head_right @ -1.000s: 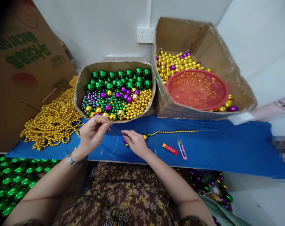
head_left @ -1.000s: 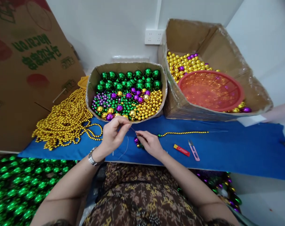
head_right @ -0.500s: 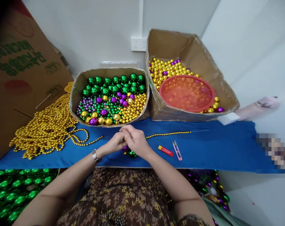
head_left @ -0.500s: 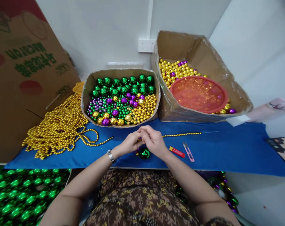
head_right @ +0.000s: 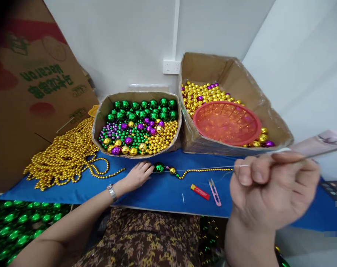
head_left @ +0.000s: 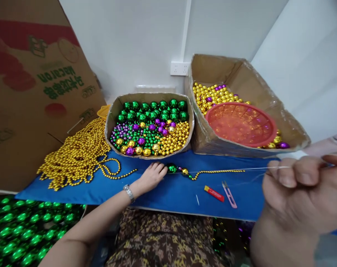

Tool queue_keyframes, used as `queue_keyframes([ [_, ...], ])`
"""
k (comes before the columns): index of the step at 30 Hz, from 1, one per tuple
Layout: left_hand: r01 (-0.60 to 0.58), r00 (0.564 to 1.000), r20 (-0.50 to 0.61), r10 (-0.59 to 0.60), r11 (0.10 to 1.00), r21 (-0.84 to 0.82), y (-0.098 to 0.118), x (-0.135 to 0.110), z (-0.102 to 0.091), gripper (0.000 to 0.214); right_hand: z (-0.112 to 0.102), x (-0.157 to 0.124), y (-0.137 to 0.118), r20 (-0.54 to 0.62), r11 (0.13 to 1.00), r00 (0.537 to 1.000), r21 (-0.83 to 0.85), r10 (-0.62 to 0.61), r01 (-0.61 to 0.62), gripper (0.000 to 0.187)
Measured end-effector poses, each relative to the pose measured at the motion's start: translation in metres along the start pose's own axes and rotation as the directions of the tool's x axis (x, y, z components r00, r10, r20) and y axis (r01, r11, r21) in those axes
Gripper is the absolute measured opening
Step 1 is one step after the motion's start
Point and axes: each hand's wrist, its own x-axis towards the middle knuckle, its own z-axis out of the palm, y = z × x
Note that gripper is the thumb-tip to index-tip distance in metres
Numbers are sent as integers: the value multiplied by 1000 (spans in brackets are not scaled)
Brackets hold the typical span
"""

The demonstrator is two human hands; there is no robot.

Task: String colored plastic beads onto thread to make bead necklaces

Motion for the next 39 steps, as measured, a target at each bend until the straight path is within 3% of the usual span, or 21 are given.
queue_keyframes([
  [2,-54,997,51,59,994,-97,0,7,-27,45,3,-7,8,-86,996,996,89,-14,21,11],
  [4,-124,987,64,146,957,-261,-7,22,-60,34,6,-17,22,-51,992,998,121,29,-22,8],
  [6,-69,997,-49,56,932,-355,-25,50,-89,27,8,-28,38,28,989,993,91,117,-119,8],
  [8,95,958,-236,-165,955,-282,-54,85,-108,29,10,-39,54,121,974,967,17,223,-227,11],
  [10,329,890,-291,-351,936,-125,-89,123,-114,32,13,-49,67,190,949,930,-77,316,-307,16],
  [11,425,875,-239,-420,905,-36,-106,140,-113,39,15,-53,73,218,939,914,-125,342,-321,18],
  [12,479,871,-149,-469,877,37,-121,155,-110,46,17,-57,77,242,931,902,-171,357,-322,21],
  [15,497,868,-46,-495,865,68,-154,182,-98,47,26,-62,85,314,914,874,-290,371,-284,25],
  [18,498,866,10,-500,865,62,-169,187,-89,36,32,-64,90,371,903,846,-344,384,-259,25],
  [23,516,856,43,-516,856,-6,-182,179,-87,48,39,-69,97,436,904,814,-357,384,-236,27],
  [28,519,847,-48,-530,843,-143,-181,167,-104,48,41,-75,103,478,901,815,-416,327,-118,27],
  [30,473,844,-113,-525,826,-306,-171,154,-112,48,39,-78,105,490,886,824,-462,284,-31,26],
  [31,410,844,-132,-521,783,-468,-163,145,-116,48,38,-79,107,496,876,829,-482,259,15,25],
  [32,301,842,-145,-519,676,-673,-154,135,-119,47,38,-79,108,501,866,834,-497,232,58,24],
  [34,24,856,-114,-505,259,-965,-131,112,-121,47,38,-81,111,520,850,835,-510,181,133,23],
  [36,-113,864,-54,-501,-89,-990,-105,90,-119,45,41,-83,113,556,844,821,-498,133,201,23],
  [37,-137,863,-16,-504,-204,-969,-93,80,-116,43,42,-85,114,579,843,808,-486,110,233,22],
  [39,-159,852,50,-522,-347,-925,-73,66,-110,40,44,-88,115,622,841,780,-455,66,292,21],
])
